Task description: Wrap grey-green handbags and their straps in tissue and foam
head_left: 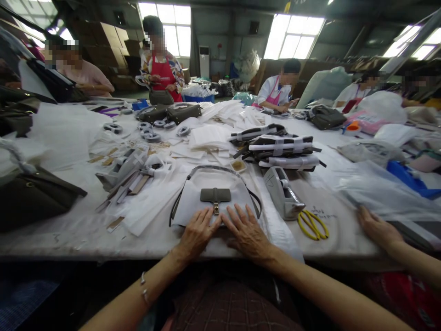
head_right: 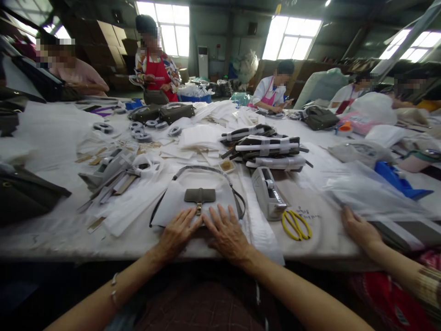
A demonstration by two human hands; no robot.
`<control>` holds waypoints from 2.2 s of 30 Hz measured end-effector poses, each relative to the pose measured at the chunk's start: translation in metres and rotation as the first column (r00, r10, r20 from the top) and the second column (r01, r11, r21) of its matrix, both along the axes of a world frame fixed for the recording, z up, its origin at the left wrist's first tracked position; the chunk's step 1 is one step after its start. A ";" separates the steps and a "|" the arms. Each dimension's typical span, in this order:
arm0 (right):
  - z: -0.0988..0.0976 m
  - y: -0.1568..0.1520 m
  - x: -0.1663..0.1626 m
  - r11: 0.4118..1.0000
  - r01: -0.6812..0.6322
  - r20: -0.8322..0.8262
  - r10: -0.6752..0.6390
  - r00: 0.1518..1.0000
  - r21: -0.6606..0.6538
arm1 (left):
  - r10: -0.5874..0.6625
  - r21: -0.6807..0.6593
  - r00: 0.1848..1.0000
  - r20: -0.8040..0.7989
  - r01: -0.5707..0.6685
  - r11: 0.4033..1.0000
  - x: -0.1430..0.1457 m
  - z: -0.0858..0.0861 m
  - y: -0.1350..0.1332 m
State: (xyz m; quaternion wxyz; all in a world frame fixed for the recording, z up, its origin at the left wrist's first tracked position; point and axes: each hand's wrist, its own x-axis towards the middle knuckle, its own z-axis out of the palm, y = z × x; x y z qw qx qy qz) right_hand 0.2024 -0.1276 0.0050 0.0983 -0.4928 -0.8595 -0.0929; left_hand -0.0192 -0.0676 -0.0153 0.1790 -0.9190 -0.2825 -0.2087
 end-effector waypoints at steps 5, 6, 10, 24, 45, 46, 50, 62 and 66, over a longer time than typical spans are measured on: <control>0.008 -0.003 -0.001 0.983 0.031 -0.047 -0.040 0.998 -0.179 | 0.171 -0.044 0.967 0.191 -0.165 0.985 0.011 -0.014 -0.018; 0.017 0.002 0.000 0.972 0.024 -0.060 -0.039 0.997 -0.235 | 0.179 -0.044 0.958 0.222 -0.174 0.984 0.014 -0.014 -0.020; 0.069 0.053 0.011 0.901 -0.054 -0.219 -0.046 0.975 -0.431 | 0.171 -0.021 0.928 0.332 -0.174 0.985 0.018 -0.016 -0.022; 0.060 0.300 -0.011 0.790 0.490 0.180 -0.457 0.871 -0.368 | 0.020 0.146 0.846 0.533 -0.115 0.983 0.022 -0.031 -0.008; 0.152 0.120 -0.001 0.999 0.047 -0.066 -0.045 0.997 0.017 | 0.112 -0.158 0.926 0.360 -0.058 0.986 0.013 -0.009 -0.025; 0.137 0.098 0.000 0.999 -0.025 -0.074 0.028 0.997 0.035 | 0.108 -0.160 0.927 0.360 -0.053 0.986 0.013 -0.009 -0.025; 0.076 0.040 0.000 0.992 -0.119 -0.017 0.119 0.993 -0.028 | 0.093 -0.160 0.930 0.355 -0.038 0.986 0.011 -0.010 -0.027; 0.040 0.034 0.020 0.981 -0.157 -0.150 0.139 0.979 -0.116 | 0.075 -0.151 0.934 0.350 -0.022 0.988 0.008 -0.007 -0.032; 0.057 0.036 0.009 0.959 -0.112 -0.087 0.093 0.992 -0.261 | 0.029 -0.112 0.933 0.358 0.013 0.994 0.006 -0.009 -0.032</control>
